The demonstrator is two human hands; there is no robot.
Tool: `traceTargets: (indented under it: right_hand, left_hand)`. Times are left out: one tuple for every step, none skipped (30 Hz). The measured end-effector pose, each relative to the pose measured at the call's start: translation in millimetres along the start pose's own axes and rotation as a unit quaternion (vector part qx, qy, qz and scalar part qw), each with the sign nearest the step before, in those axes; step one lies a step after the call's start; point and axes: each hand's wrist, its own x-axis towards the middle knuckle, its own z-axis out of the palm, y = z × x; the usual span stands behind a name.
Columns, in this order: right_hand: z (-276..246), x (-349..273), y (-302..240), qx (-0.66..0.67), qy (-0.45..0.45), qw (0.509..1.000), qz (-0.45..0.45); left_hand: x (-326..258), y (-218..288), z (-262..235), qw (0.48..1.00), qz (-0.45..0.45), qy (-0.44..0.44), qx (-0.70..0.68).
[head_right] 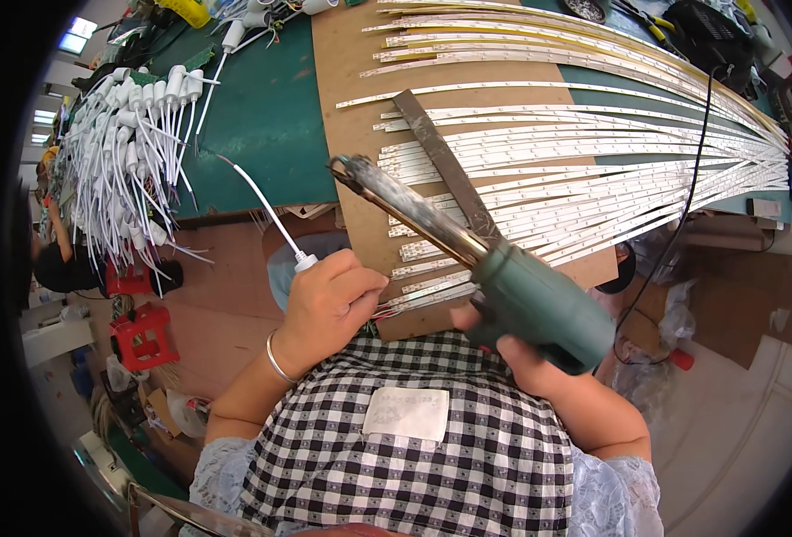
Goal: The person arranges multiple LED light strips on a cardboard work surface and uses a soldering iron to attach wires to the ends of the strips. The person repeatedly picks up a soldering iron, applies it to the connection points, and then sets the tool down to prepare the next strip.
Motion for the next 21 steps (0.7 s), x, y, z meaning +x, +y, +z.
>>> traceTargets:
  right_hand:
    - [-4.6,-3.5,-3.9,-0.011,-0.005,1.000,-0.026]
    - [-10.1,-9.9,-13.8,-0.062,-0.021,0.998,-0.005]
    - [-17.2,-19.3,-25.7,-0.110,-0.037,0.993,0.012]
    - [-23.3,-27.1,-29.1,-0.166,-0.048,0.985,0.002]
    - [-29.3,-34.7,-32.8,-0.220,-0.059,0.974,-0.009]
    - [-35.4,-45.5,-26.8,-0.280,-0.056,0.957,-0.053]
    - [-39.9,-53.3,-20.4,-0.317,-0.058,0.944,-0.071]
    - [-43.8,-60.8,-14.3,-0.353,-0.059,0.930,-0.088]
    - [-43.3,-62.8,-10.7,-0.368,-0.062,0.924,-0.081]
    - [-43.6,-63.9,-9.1,-0.383,-0.064,0.919,-0.074]
    - [-45.3,-65.3,-11.8,-0.368,-0.074,0.925,-0.063]
    - [-43.1,-60.9,-13.9,-0.363,-0.080,0.925,-0.080]
    - [-41.4,-56.7,-15.2,-0.358,-0.087,0.925,-0.098]
    - [-39.6,-53.9,-16.3,-0.353,-0.093,0.924,-0.115]
    - [-37.7,-52.1,-16.9,-0.383,-0.093,0.910,-0.129]
    - [-35.9,-50.7,-17.4,-0.413,-0.092,0.895,-0.142]
    - [-34.1,-49.3,-18.4,-0.443,-0.091,0.878,-0.155]
    - [-31.8,-46.9,-21.3,-0.455,-0.089,0.872,-0.156]
    - [-29.2,-44.5,-25.4,-0.466,-0.088,0.866,-0.157]
    - [-27.5,-43.0,-28.2,-0.478,-0.087,0.860,-0.157]
    - [-26.4,-43.2,-29.6,-0.487,-0.085,0.855,-0.158]
  left_hand:
    - [-0.6,-0.7,0.4,1.000,-0.001,0.002,-0.005]
    - [-1.2,-1.2,0.7,1.000,-0.002,0.003,-0.005]
    - [-1.2,-1.3,1.9,1.000,-0.001,0.003,-0.003]
    - [-2.0,-1.2,2.1,1.000,-0.004,0.004,-0.002]
    - [-2.8,-0.9,1.8,1.000,-0.009,0.006,-0.002]
    - [-1.5,0.0,1.8,1.000,-0.008,0.003,-0.002]
    - [-1.6,0.1,1.6,1.000,-0.009,0.002,-0.002]
    - [-1.9,-0.2,1.7,1.000,-0.011,0.002,-0.003]
    - [-1.9,-0.4,1.8,1.000,-0.012,0.002,-0.002]
    - [-2.0,-0.5,1.9,1.000,-0.013,0.002,-0.001]
    - [-2.2,-0.4,2.2,1.000,-0.014,0.003,-0.001]
    - [-2.1,-0.5,2.2,1.000,-0.013,0.004,-0.001]
    - [-2.0,-0.5,2.3,1.000,-0.013,0.004,0.000]
    - [-2.0,-0.7,2.3,1.000,-0.010,0.004,0.000]
    - [-2.0,-0.8,2.4,1.000,-0.008,0.004,0.001]
    - [-2.0,-0.9,2.4,1.000,-0.007,0.004,0.001]
    - [-1.9,-0.9,2.4,1.000,-0.004,0.005,0.003]
    - [-2.3,-1.2,2.5,1.000,-0.003,0.006,0.004]
    - [-2.7,-1.5,2.6,1.000,-0.002,0.007,0.006]
    - [-2.9,-1.9,2.9,1.000,-0.001,0.009,0.006]
    - [-2.9,-2.1,3.3,1.000,0.001,0.010,0.006]
